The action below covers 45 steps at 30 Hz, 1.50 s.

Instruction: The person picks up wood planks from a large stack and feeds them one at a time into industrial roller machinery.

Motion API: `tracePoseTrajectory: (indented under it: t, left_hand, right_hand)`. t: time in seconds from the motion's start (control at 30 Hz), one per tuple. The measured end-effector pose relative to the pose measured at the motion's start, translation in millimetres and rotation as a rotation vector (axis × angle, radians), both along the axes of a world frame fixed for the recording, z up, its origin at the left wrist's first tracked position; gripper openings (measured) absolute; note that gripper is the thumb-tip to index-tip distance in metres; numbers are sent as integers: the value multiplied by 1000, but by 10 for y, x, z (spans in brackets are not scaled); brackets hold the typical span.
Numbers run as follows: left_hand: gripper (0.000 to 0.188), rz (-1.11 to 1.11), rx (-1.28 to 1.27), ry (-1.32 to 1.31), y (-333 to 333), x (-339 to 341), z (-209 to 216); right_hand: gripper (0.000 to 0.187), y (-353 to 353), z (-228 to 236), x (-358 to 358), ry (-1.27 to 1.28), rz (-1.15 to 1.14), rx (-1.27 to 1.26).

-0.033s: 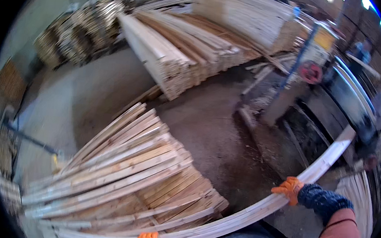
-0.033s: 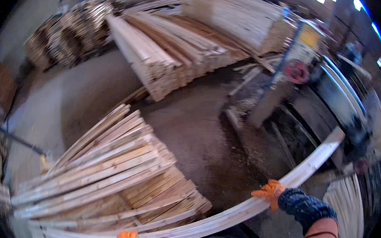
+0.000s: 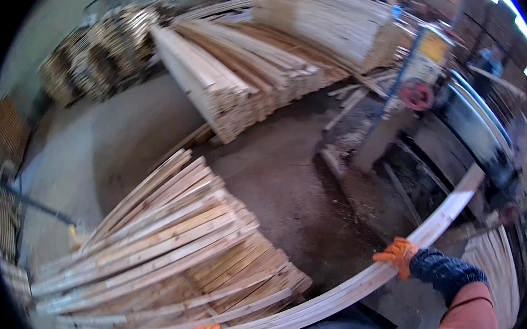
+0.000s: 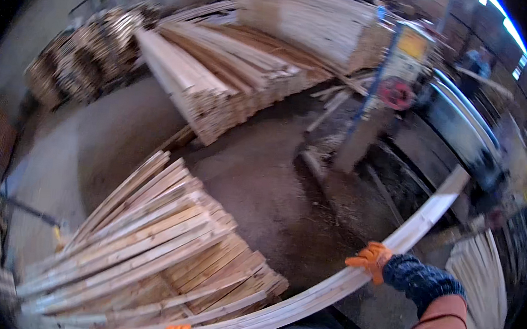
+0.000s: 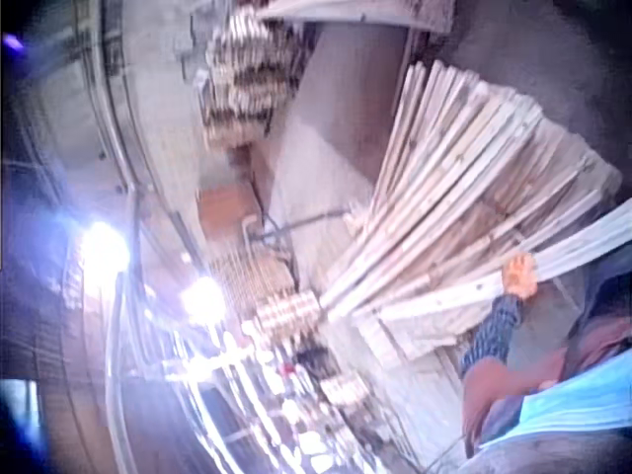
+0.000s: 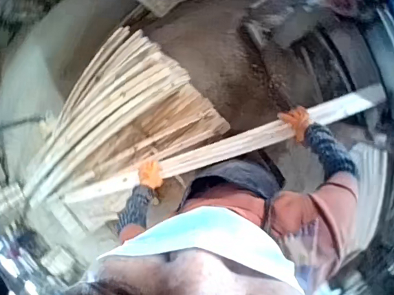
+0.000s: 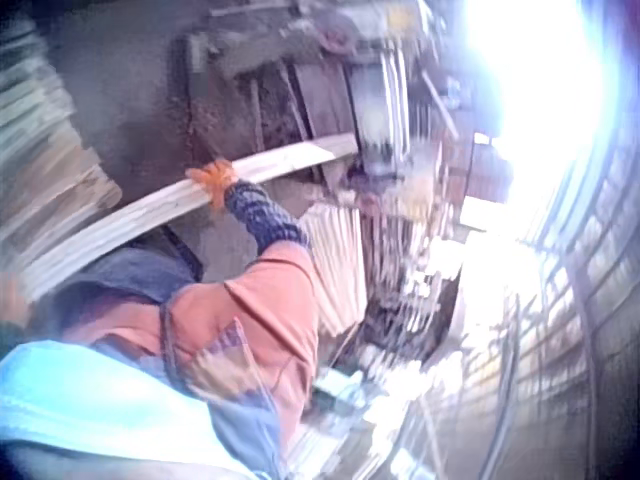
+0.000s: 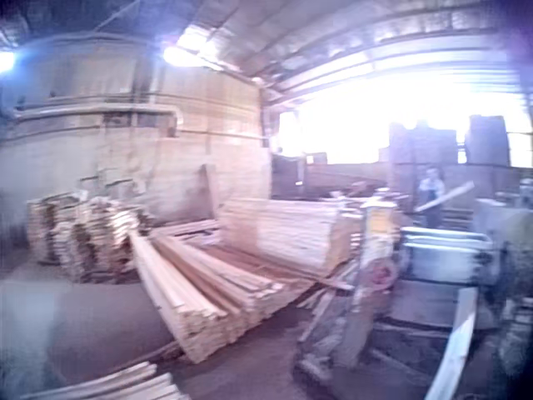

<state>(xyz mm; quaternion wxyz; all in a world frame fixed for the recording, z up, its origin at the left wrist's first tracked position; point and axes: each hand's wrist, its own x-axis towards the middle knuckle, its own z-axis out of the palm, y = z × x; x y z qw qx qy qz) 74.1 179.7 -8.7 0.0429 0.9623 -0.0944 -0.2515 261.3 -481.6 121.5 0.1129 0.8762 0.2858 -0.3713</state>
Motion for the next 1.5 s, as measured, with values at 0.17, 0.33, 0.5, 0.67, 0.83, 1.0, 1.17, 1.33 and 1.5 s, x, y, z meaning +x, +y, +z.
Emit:
tracePoseTrajectory:
  t: [0.17,0.33,0.5,0.67,0.83,1.0,1.17,1.33,1.5]
  left_hand:
    - [53,12,-23,-170,-914,23,477]
    - [79,-95,-29,-400,-2416,548,1221]
    - [96,-110,-61,-457,-3275,793,1205]
    - [101,-180,-405,-493,-3924,878,1328]
    - [89,-233,-355,-777,-3351,353,1065]
    - [76,-66,-96,-526,-2449,-185,1564]
    - [81,22,115,-350,-2514,-45,1710]
    - [82,116,199,-101,-2862,267,1339]
    - [97,67,-71,-223,-3499,284,1272]
  right_hand:
    - [113,-544,126,-169,-307,-216,191]
    - [116,-783,145,-241,-517,-255,463]
    - [117,-107,-89,-221,-502,-9,762]
    - [119,-6,-317,-271,-448,99,613]
    - [125,-795,-259,-101,-477,125,661]
    - [118,-1468,-237,-42,-564,-42,657]
    - [106,-1518,-270,-33,-782,-394,487]
    - [115,-869,-440,-51,-663,-47,709]
    - [115,43,-681,-458,-507,296,946]
